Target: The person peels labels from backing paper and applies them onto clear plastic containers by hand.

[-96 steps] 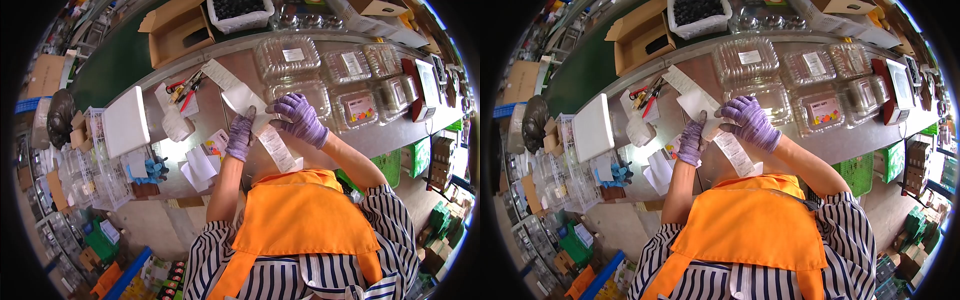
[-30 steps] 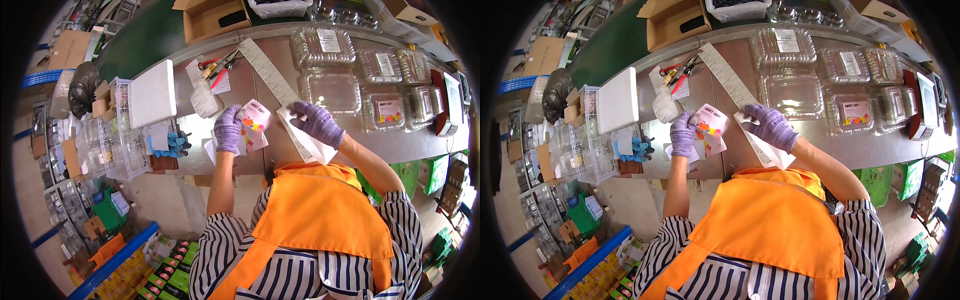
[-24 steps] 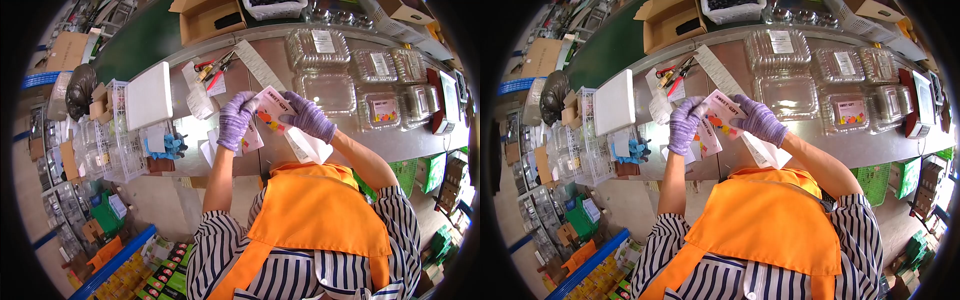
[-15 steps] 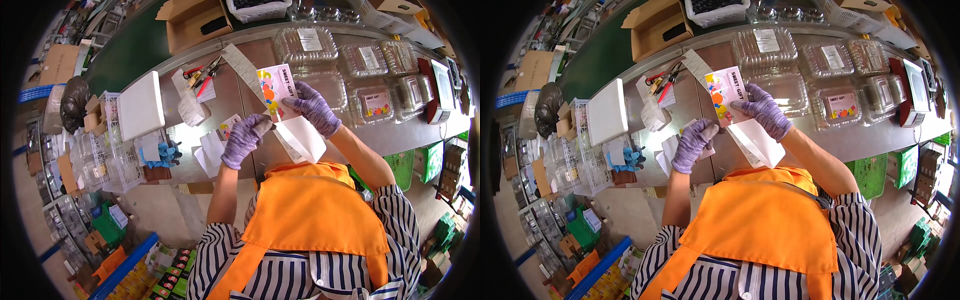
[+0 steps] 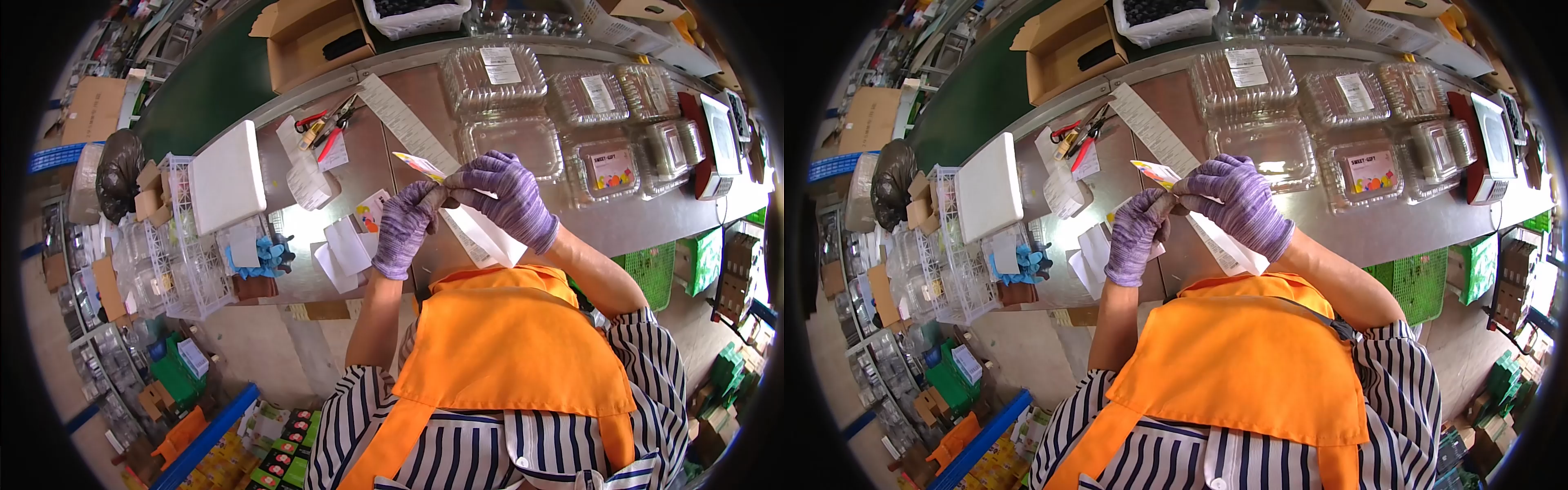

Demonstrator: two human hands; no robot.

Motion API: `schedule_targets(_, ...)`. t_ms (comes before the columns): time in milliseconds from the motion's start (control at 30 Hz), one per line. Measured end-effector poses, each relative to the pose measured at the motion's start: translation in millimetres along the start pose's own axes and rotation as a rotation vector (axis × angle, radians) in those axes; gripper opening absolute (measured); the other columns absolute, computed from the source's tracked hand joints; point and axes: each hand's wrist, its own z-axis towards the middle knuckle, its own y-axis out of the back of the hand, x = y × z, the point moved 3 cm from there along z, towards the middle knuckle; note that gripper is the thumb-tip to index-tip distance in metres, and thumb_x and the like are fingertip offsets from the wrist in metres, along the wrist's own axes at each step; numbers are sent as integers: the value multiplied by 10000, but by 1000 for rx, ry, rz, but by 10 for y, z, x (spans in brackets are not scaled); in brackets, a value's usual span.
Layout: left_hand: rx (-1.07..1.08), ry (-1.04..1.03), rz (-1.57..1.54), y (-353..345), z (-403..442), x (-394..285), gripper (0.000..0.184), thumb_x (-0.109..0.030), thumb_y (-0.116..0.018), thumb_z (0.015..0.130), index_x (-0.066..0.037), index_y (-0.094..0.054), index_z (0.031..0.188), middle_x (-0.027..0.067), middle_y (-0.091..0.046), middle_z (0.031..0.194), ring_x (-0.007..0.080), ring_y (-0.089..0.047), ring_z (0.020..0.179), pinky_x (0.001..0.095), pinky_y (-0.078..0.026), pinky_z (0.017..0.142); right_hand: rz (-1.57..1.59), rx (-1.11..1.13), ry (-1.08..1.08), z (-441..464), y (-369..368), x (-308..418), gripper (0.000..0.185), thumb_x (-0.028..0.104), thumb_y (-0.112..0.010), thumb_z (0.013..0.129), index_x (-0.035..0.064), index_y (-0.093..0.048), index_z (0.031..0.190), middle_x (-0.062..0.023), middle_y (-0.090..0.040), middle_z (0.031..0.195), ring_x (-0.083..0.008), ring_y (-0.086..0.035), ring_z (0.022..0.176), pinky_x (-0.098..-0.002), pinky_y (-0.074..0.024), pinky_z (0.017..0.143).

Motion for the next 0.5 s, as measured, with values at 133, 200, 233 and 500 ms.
schedule_targets(133, 12, -6, -13, -51, -49, -84, 147, -191, -630, 869, -46, -652, 888, -5, -596, 641, 41, -441, 447, 189, -327, 426, 42, -11, -18, -19, 34, -24, 170, 183, -682, 760, 91, -707, 900, -64, -665, 825, -243, -610, 757, -344, -472, 723)
schedule_targets(200, 34, -42, 3, -59, -55, -104, 151, -167, -618, 875, -33, -658, 931, 7, -621, 687, 42, -456, 466, 187, -355, 443, 67, -9, -70, -38, 34, -39, 173, 178, -684, 756, 89, -711, 902, -67, -665, 833, -243, -609, 761, -344, -478, 722)
schedule_targets(233, 42, -53, 28, -55, -52, -114, 157, -151, -606, 883, -22, -659, 956, 18, -647, 734, 40, -465, 483, 184, -378, 460, 63, -10, -65, -39, 36, -37, 176, 179, -684, 756, 89, -712, 905, -67, -664, 833, -242, -609, 761, -344, -480, 720)
schedule_targets(500, 34, -117, 159, -29, -41, -97, 155, -125, -608, 879, -24, -664, 981, 0, -663, 770, 25, -477, 514, 174, -405, 486, 28, 32, -60, -33, 56, -9, 180, 150, -671, 768, 93, -703, 936, -70, -665, 878, -253, -617, 792, -335, -486, 724)
